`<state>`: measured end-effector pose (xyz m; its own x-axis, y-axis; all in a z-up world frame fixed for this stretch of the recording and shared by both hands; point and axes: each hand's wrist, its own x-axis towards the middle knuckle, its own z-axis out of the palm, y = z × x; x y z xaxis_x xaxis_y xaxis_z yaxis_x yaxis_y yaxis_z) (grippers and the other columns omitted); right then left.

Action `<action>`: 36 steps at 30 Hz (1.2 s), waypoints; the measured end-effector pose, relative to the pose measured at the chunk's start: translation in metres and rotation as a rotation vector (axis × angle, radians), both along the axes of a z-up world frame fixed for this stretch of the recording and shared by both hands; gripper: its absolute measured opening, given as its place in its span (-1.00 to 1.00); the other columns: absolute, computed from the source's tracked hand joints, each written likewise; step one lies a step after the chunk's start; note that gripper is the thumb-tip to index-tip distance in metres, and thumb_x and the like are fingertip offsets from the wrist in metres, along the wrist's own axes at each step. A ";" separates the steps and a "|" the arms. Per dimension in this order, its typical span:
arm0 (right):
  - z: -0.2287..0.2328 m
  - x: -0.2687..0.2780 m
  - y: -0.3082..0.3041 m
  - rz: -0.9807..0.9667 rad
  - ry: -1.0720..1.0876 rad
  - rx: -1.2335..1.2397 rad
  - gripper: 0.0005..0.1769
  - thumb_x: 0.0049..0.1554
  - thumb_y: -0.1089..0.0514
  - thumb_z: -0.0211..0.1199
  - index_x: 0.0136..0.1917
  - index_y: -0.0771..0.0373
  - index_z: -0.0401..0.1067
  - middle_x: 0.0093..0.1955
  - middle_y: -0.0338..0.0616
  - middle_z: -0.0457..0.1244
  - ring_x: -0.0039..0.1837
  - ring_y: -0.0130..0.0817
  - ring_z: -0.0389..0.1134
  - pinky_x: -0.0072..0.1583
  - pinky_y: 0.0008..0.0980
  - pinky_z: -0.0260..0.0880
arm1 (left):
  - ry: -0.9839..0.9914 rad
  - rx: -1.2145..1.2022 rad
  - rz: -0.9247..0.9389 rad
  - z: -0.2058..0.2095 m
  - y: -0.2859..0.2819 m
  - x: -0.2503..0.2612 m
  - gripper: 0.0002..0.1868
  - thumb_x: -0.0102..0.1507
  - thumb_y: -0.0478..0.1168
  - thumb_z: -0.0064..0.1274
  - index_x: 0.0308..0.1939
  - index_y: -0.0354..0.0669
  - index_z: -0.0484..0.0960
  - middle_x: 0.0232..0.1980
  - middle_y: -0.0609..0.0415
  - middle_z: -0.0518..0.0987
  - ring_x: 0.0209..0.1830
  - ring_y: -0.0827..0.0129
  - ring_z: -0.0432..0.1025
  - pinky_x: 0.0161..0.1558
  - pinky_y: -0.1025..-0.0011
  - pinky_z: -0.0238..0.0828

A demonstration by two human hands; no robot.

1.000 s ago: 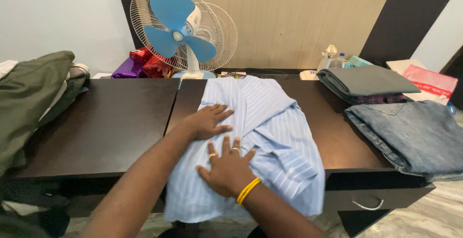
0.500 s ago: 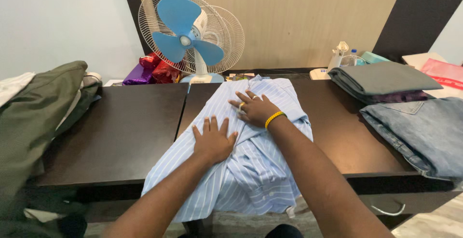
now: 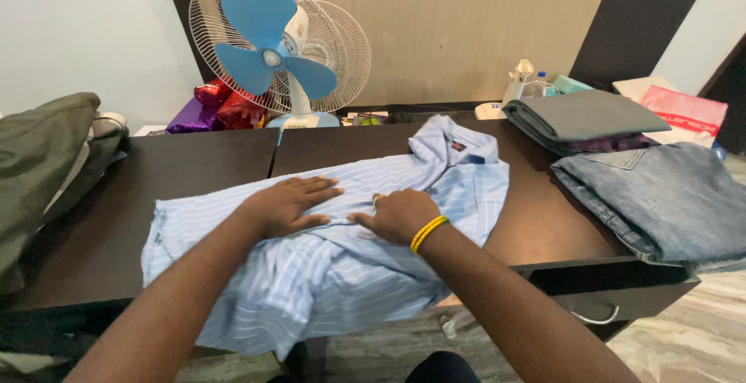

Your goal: The person folds a light blue striped shirt on a dark table, smoothing it and folding the sleeves and body into a compact rectangle. They then stack the folded shirt with other folded garments, including jeans and a grey item, and begin folding a white and grey striped shirt.

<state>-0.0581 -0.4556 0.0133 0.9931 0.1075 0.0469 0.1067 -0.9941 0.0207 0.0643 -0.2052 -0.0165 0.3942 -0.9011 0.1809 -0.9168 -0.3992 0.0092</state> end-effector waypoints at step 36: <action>-0.033 0.071 -0.202 -0.366 0.047 0.219 -0.33 0.23 -0.43 -0.24 0.55 -0.40 0.13 0.73 -0.46 -0.23 0.74 -0.07 -0.40 0.39 0.82 -0.50 | 0.165 0.068 0.936 -0.028 0.075 0.078 -0.14 0.23 0.57 -0.44 0.59 0.55 -0.01 0.73 0.19 -0.28 0.72 0.03 -0.42 0.50 -0.37 -0.51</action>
<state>0.0124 -0.6579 -0.0192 0.9654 -0.2601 -0.0167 -0.2584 -0.9469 -0.1911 0.1424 -0.1299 -0.0449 0.9769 -0.2132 0.0172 -0.2139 -0.9750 0.0596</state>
